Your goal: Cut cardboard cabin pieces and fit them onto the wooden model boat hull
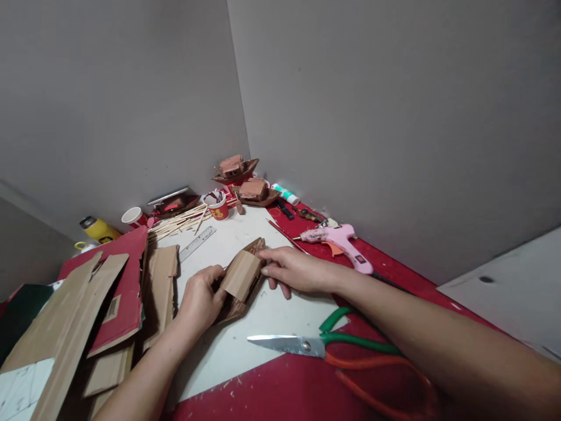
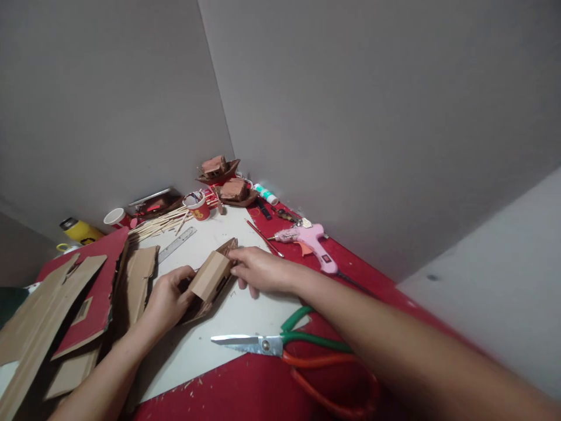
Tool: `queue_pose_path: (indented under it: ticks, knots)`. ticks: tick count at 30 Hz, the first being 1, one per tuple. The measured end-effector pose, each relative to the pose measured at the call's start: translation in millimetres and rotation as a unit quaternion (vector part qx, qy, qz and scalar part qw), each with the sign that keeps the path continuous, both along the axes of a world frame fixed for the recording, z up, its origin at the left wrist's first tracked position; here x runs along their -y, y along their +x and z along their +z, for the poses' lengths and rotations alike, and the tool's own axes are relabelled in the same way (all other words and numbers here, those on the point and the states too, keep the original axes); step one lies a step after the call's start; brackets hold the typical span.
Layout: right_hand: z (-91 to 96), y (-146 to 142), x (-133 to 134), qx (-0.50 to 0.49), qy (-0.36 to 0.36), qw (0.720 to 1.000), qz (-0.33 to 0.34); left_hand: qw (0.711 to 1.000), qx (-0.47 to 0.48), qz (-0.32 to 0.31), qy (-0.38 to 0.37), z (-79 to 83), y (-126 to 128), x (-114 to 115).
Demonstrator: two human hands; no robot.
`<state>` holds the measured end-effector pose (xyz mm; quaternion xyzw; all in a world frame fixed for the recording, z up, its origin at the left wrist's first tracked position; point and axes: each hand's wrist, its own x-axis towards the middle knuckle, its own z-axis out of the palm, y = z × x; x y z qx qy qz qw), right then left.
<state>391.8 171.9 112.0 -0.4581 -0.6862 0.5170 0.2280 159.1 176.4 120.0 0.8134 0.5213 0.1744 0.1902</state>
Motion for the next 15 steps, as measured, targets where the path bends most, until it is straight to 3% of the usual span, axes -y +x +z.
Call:
queue_pose_path:
  ticks: [4,10,15]
  knots:
    - [-3.8,0.2,-0.9,0.001,0.002,1.000,-0.002,0.999,0.019,-0.006,-0.026,2.1,-2.8,0.6]
    - [-13.9,2.2,-2.4,0.010,0.009,1.000,0.010,0.987,0.072,-0.084,-0.121,9.7,-17.0,-3.7]
    - [-13.7,1.3,-0.8,0.018,-0.003,1.000,0.021,0.985,0.090,-0.084,-0.118,6.9,-17.8,0.1]
